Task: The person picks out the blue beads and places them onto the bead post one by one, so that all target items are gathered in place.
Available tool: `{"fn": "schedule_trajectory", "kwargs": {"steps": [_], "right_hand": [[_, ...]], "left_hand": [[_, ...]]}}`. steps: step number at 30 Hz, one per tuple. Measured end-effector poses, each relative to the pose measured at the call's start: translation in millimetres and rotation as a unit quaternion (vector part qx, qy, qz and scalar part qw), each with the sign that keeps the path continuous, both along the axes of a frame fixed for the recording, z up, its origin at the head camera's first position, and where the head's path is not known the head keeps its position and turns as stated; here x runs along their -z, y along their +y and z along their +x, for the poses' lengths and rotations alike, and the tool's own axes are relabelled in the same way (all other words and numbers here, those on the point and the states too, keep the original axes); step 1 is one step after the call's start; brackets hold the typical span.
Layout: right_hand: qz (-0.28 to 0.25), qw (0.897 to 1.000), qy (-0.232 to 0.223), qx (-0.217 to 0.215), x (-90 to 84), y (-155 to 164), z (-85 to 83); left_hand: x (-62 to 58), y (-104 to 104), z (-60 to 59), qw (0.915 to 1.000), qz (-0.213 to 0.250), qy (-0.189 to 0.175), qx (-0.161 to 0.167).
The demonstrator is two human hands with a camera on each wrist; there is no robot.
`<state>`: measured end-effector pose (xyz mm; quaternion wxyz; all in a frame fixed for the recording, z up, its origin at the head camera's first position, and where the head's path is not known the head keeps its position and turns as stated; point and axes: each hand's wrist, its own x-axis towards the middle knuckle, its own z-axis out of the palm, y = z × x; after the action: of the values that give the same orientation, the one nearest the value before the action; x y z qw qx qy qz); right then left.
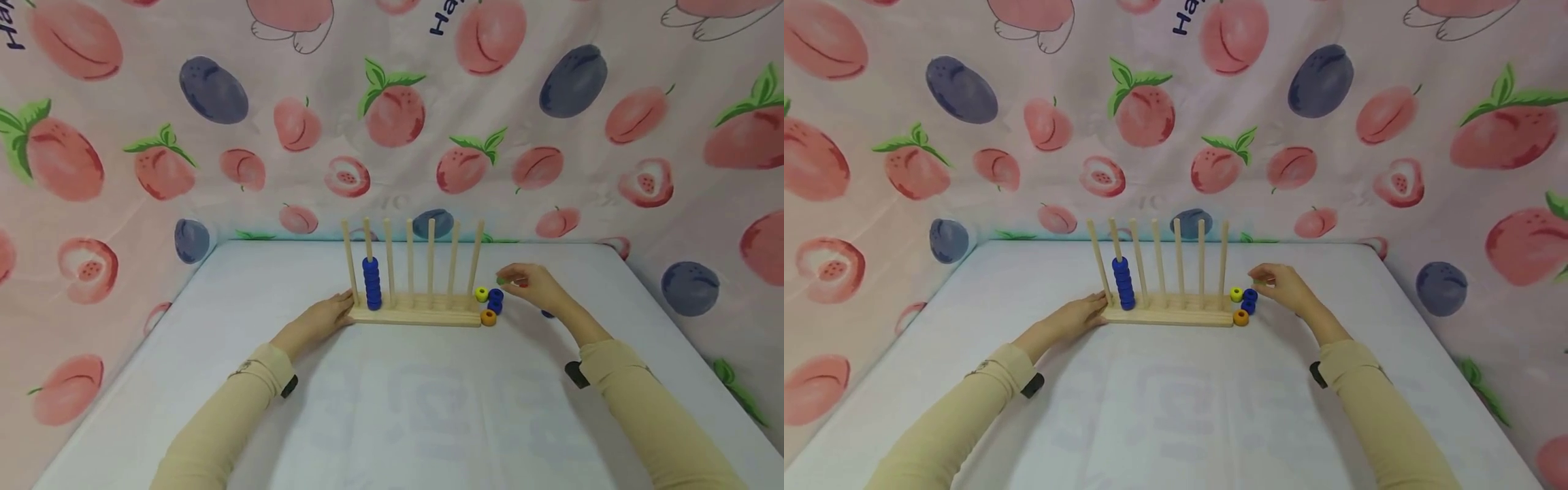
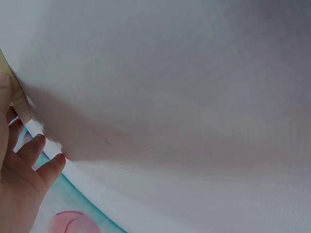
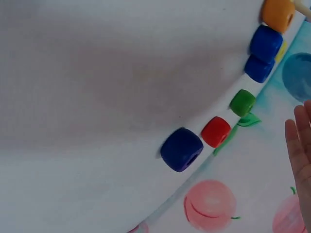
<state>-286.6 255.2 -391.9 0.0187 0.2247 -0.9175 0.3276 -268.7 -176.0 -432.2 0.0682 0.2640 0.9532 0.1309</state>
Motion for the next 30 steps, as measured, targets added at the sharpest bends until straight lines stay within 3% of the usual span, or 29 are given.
{"fn": "schedule_trajectory", "kwargs": {"steps": [6, 19, 26, 30], "right_hand": [[0.046, 0.999, 0.0, 0.0, 13.6, 3, -4.2], [0.042, 0.999, -0.008, -0.031, 20.0, -4, -14.4], [0.045, 0.998, -0.014, -0.044, 22.9, -1, -15.5], [0.031, 0.997, -0.014, -0.068, 29.1, 6, -25.2]], "left_hand": [[2.5, 1, -1.9, 0.9996, 0.023, -0.017, 0.005], [4.3, -3, 0.9, 0.9996, 0.026, -0.001, -0.008], [6.3, -3, 0.6, 0.9995, 0.03, -0.007, 0.0], [4.8, -2, -0.3, 0.9996, 0.029, 0.003, 0.005]]}}
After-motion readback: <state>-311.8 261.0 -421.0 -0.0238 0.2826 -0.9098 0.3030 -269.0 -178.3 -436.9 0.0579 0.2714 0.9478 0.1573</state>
